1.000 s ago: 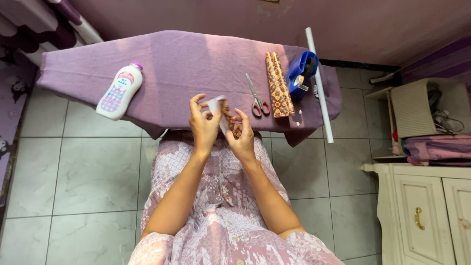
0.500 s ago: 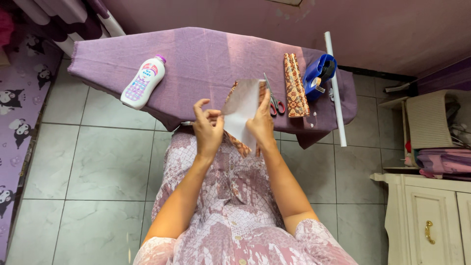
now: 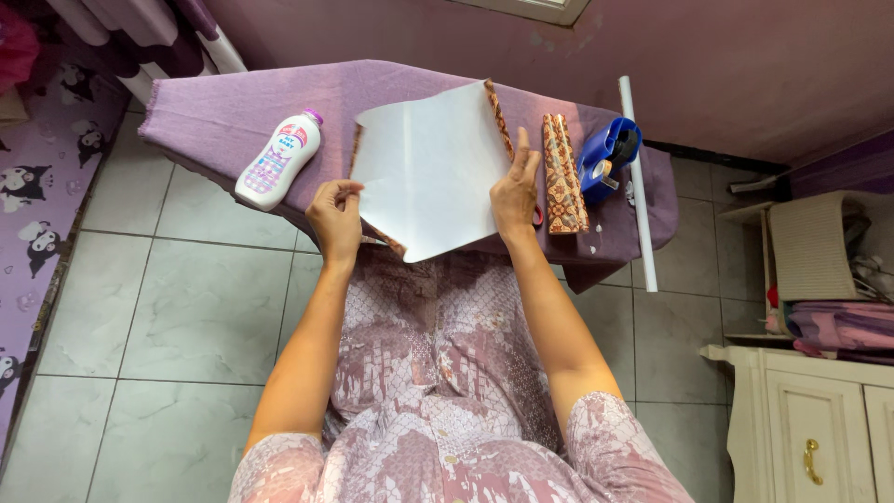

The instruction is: The person wraps a bottle of baby lotion in patterned wrapping paper on an ironing board. They measure the paper, cut it with scissors, fold the edges around the bottle, and secure the package with tape.

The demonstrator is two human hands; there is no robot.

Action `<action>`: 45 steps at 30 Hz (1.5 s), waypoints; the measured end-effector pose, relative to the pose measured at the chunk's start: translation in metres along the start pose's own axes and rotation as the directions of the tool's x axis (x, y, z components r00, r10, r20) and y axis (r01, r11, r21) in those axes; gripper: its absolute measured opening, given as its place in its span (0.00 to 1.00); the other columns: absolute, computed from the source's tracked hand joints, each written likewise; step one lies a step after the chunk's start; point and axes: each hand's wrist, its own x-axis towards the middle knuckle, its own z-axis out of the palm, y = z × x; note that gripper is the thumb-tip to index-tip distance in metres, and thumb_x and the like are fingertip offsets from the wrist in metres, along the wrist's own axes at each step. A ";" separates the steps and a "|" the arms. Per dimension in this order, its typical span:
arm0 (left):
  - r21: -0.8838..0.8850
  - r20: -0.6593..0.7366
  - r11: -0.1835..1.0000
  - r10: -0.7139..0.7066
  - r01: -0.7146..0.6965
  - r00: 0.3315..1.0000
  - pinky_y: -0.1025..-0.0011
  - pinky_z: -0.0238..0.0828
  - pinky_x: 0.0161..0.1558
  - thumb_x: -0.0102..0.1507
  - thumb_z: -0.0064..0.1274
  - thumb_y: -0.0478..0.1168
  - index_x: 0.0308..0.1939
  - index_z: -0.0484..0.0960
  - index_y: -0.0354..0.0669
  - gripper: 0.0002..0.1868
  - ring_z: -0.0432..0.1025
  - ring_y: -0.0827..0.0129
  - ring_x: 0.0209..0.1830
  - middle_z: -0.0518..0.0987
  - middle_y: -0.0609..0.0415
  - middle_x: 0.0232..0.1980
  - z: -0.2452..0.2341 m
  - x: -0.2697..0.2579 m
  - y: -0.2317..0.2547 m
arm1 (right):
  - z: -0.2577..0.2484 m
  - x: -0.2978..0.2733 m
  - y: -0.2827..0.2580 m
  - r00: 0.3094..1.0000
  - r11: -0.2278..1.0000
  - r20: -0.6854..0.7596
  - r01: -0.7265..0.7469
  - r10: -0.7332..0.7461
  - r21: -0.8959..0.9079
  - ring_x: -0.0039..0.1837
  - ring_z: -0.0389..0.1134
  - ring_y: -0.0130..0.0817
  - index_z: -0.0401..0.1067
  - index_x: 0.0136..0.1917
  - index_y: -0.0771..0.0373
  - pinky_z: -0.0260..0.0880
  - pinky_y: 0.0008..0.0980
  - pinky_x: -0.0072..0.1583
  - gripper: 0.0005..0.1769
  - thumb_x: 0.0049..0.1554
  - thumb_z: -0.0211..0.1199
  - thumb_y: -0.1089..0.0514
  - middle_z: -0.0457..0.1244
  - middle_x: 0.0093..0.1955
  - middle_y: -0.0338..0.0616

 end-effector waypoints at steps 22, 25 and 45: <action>0.637 0.443 0.677 0.071 -0.370 0.894 0.48 0.60 0.65 0.51 0.68 0.36 0.60 0.74 0.31 0.34 0.59 0.43 0.69 0.60 0.35 0.74 -0.001 0.070 -0.036 | 0.120 0.008 -0.089 0.836 0.978 0.528 0.204 -0.150 -0.045 0.83 0.33 0.62 0.54 0.79 0.58 0.44 0.68 0.74 0.50 0.55 0.65 0.31 0.38 0.82 0.66; 0.686 0.444 0.605 0.091 -0.404 0.891 0.48 0.60 0.66 0.52 0.64 0.32 0.59 0.76 0.35 0.30 0.58 0.44 0.71 0.59 0.35 0.76 -0.010 0.063 -0.036 | 0.124 -0.006 -0.128 0.828 0.980 0.541 0.197 -0.147 -0.036 0.84 0.24 0.68 0.49 0.82 0.51 0.40 0.80 0.70 0.61 0.47 0.67 0.24 0.32 0.85 0.64; 0.270 0.196 0.940 -0.265 0.207 0.944 0.53 0.78 0.45 0.53 0.64 0.65 0.56 0.68 0.35 0.43 0.81 0.48 0.43 0.82 0.38 0.45 0.036 0.068 0.010 | 0.209 -0.011 -0.068 0.923 0.948 0.260 0.311 -0.285 -0.067 0.87 0.31 0.61 0.40 0.87 0.53 0.19 0.82 0.74 0.53 0.61 0.53 0.25 0.38 0.88 0.54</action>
